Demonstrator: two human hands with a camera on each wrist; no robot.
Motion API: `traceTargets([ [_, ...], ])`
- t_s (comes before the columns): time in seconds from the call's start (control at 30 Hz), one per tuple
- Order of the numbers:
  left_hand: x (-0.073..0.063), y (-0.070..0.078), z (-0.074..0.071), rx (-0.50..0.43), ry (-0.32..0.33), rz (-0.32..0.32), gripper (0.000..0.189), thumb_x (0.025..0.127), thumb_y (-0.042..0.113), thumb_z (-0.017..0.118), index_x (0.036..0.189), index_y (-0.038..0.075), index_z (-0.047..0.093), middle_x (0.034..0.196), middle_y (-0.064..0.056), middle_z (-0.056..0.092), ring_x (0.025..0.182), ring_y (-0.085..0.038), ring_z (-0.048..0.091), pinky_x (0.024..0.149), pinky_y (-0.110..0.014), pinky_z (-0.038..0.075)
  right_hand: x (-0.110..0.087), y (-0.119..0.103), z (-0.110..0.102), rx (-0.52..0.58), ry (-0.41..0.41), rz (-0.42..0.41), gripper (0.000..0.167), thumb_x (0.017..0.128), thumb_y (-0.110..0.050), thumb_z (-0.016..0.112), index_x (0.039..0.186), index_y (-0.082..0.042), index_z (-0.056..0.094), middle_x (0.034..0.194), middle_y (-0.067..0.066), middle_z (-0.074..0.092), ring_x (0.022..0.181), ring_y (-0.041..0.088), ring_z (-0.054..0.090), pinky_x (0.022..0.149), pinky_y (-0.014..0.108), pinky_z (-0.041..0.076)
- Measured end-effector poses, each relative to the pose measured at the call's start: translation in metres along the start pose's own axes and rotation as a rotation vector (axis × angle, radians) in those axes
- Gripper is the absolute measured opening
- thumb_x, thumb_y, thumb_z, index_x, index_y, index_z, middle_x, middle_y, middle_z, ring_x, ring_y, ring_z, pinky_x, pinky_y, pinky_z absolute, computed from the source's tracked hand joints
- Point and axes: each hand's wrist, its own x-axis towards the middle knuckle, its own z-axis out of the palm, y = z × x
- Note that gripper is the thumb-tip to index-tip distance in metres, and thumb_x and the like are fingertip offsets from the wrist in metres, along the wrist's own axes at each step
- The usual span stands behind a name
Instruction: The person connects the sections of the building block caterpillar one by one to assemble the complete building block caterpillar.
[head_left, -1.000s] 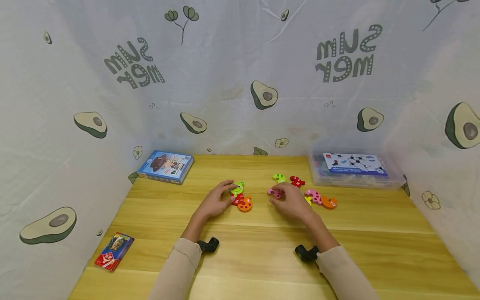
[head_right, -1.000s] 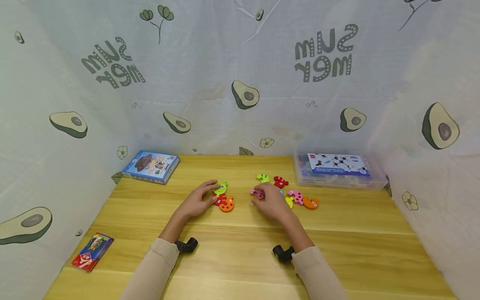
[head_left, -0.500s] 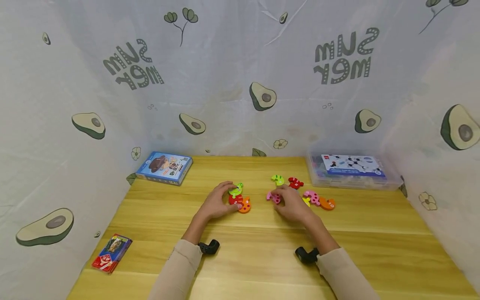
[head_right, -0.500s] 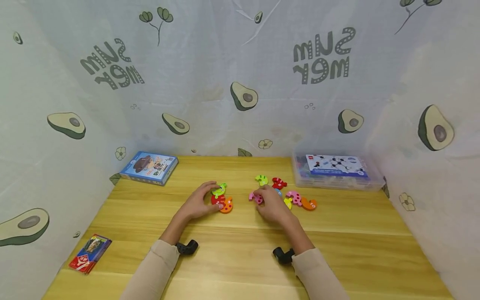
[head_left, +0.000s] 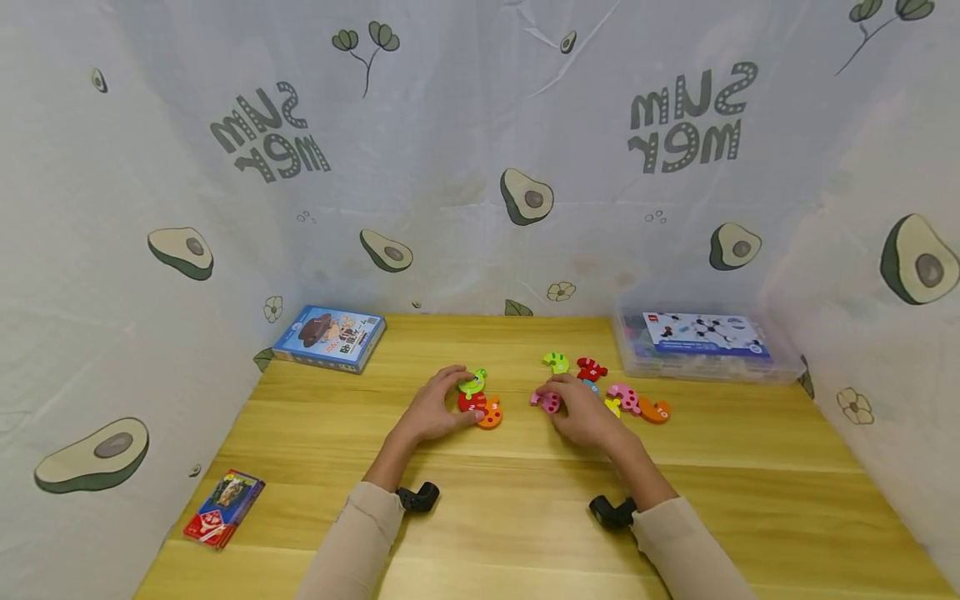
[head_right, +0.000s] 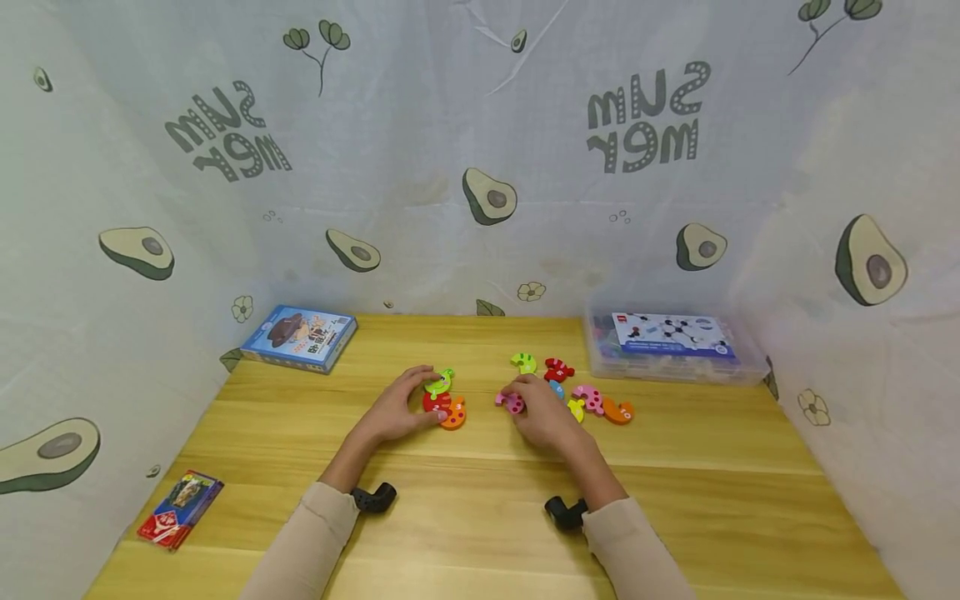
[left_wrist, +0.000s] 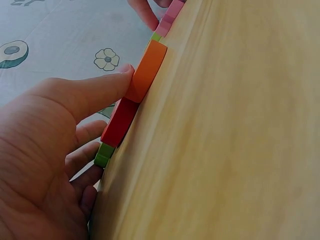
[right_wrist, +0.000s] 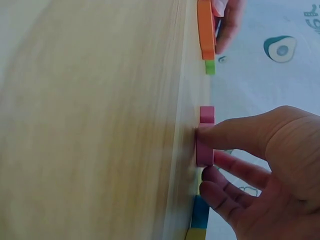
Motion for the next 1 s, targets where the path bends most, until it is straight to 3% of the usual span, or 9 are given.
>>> traceTargets([
  [0.33,0.0,0.0,0.001,0.002,0.002,0.0,0.068,0.086,0.045,0.078,0.146,0.021,0.056,0.163,-0.003,0.039,0.153,-0.035,0.034,0.122,-0.062,0.03,0.001,-0.002,0.002,0.032,0.008,-0.01,0.032,0.092,-0.007,0.075,0.123,-0.004,0.069,0.124,0.012,0.07,0.114,0.03,0.063,0.104,0.053,0.052],
  [0.57,0.0,-0.001,0.001,0.001,0.005,-0.007,0.068,0.086,0.045,0.079,0.146,0.022,0.056,0.164,-0.002,0.039,0.153,-0.035,0.034,0.122,-0.062,0.029,0.004,-0.006,0.002,0.04,0.012,0.014,0.038,0.092,-0.018,0.078,0.128,-0.008,0.069,0.127,0.01,0.069,0.111,0.025,0.063,0.103,0.049,0.054],
  [0.8,0.001,-0.001,0.0,0.0,0.008,-0.004,0.068,0.086,0.045,0.079,0.146,0.023,0.056,0.164,-0.002,0.039,0.153,-0.034,0.034,0.122,-0.063,0.03,0.008,-0.014,0.003,0.071,0.01,0.004,0.041,0.093,-0.018,0.077,0.132,-0.01,0.067,0.128,0.007,0.069,0.101,0.02,0.061,0.096,0.045,0.055],
  [1.0,-0.001,0.0,0.0,-0.007,0.005,-0.009,0.069,0.086,0.045,0.079,0.147,0.023,0.056,0.164,-0.001,0.039,0.153,-0.035,0.034,0.122,-0.063,0.029,0.012,-0.022,0.007,0.09,0.006,-0.027,0.037,0.093,-0.016,0.077,0.13,-0.011,0.068,0.131,0.007,0.068,0.104,0.022,0.064,0.097,0.046,0.056],
])
